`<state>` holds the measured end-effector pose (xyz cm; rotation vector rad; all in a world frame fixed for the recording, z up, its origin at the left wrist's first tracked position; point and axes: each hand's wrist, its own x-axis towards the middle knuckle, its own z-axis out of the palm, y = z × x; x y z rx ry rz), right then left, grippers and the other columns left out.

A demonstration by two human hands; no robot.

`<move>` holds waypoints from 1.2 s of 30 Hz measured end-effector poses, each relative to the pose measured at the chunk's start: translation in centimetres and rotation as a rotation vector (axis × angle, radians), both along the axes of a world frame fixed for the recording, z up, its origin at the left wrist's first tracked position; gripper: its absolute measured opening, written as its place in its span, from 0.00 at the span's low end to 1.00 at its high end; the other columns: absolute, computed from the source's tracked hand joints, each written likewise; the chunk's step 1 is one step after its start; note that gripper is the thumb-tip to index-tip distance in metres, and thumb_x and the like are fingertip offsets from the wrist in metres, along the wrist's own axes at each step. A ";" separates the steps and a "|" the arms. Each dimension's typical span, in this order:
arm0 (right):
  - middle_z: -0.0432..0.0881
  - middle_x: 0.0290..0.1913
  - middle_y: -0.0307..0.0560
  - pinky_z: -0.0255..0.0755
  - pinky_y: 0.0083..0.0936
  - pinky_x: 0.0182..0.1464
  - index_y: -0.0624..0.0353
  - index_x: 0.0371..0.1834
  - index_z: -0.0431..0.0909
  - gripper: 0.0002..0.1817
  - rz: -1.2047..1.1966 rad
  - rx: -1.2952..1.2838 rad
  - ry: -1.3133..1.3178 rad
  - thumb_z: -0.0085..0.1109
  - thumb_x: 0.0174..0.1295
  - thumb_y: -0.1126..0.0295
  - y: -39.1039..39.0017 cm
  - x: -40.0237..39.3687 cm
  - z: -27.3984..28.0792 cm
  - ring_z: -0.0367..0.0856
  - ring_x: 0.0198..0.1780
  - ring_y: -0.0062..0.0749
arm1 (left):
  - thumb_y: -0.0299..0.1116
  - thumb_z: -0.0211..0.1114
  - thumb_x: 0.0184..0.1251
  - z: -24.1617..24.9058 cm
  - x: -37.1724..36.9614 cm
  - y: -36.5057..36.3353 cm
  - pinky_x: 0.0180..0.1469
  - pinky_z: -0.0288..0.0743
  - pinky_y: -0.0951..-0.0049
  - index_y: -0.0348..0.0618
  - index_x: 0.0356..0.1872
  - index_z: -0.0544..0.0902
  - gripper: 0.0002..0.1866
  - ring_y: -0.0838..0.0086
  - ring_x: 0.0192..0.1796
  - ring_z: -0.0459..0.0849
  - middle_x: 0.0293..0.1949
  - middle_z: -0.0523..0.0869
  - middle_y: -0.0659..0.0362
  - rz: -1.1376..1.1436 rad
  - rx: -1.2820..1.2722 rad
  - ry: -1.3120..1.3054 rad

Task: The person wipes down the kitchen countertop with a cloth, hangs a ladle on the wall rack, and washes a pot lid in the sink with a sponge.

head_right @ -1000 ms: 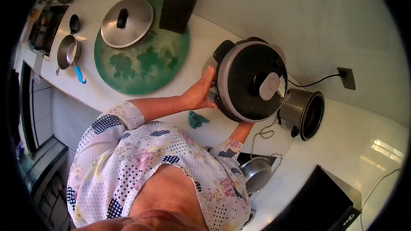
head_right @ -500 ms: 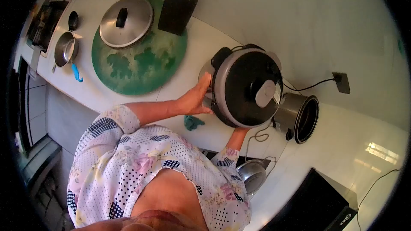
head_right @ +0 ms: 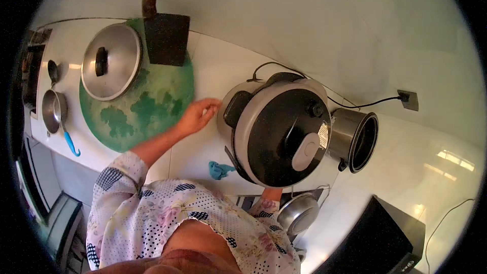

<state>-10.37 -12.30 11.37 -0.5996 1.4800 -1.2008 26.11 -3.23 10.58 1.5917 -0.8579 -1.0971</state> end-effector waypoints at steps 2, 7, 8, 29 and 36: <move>0.68 0.63 0.50 0.67 0.36 0.60 0.60 0.66 0.61 0.27 -0.023 0.009 0.000 0.51 0.66 0.62 0.6 -0.1 0.0 0.70 0.60 0.41 | 0.27 0.57 0.66 -0.5 2.2 -3.6 0.44 0.78 0.68 0.38 0.50 0.78 0.13 0.68 0.39 0.85 0.42 0.84 0.51 -0.008 0.008 -0.067; 0.69 0.63 0.50 0.68 0.36 0.60 0.60 0.66 0.61 0.27 -0.058 0.029 -0.002 0.51 0.66 0.62 1.4 -0.6 -0.3 0.71 0.59 0.41 | 0.32 0.57 0.67 -3.2 2.5 -8.8 0.46 0.77 0.68 0.37 0.51 0.76 0.15 0.63 0.43 0.84 0.44 0.83 0.49 -0.008 -0.049 -0.047; 0.69 0.63 0.50 0.68 0.36 0.60 0.60 0.66 0.61 0.27 -0.063 0.029 -0.001 0.51 0.66 0.63 1.4 -0.8 -0.3 0.71 0.59 0.41 | 0.34 0.56 0.68 -2.5 2.2 -8.9 0.48 0.77 0.68 0.37 0.53 0.75 0.16 0.64 0.45 0.83 0.46 0.83 0.49 -0.032 -0.010 0.007; 0.71 0.61 0.50 0.69 0.35 0.59 0.60 0.64 0.63 0.25 -0.055 0.038 -0.006 0.52 0.65 0.63 1.3 -1.8 -0.8 0.72 0.58 0.41 | 0.54 0.37 0.74 1.3 -0.8 -3.9 0.74 0.38 0.68 0.34 0.72 0.43 0.38 0.61 0.75 0.44 0.74 0.45 0.46 -0.399 0.013 0.325; 0.71 0.60 0.50 0.69 0.35 0.58 0.60 0.64 0.64 0.25 -0.060 0.021 -0.014 0.52 0.65 0.64 1.3 -2.1 -1.0 0.72 0.58 0.40 | 0.53 0.38 0.74 1.2 -2.0 -5.9 0.73 0.45 0.65 0.30 0.69 0.50 0.37 0.57 0.74 0.49 0.71 0.51 0.42 -0.425 -0.053 0.297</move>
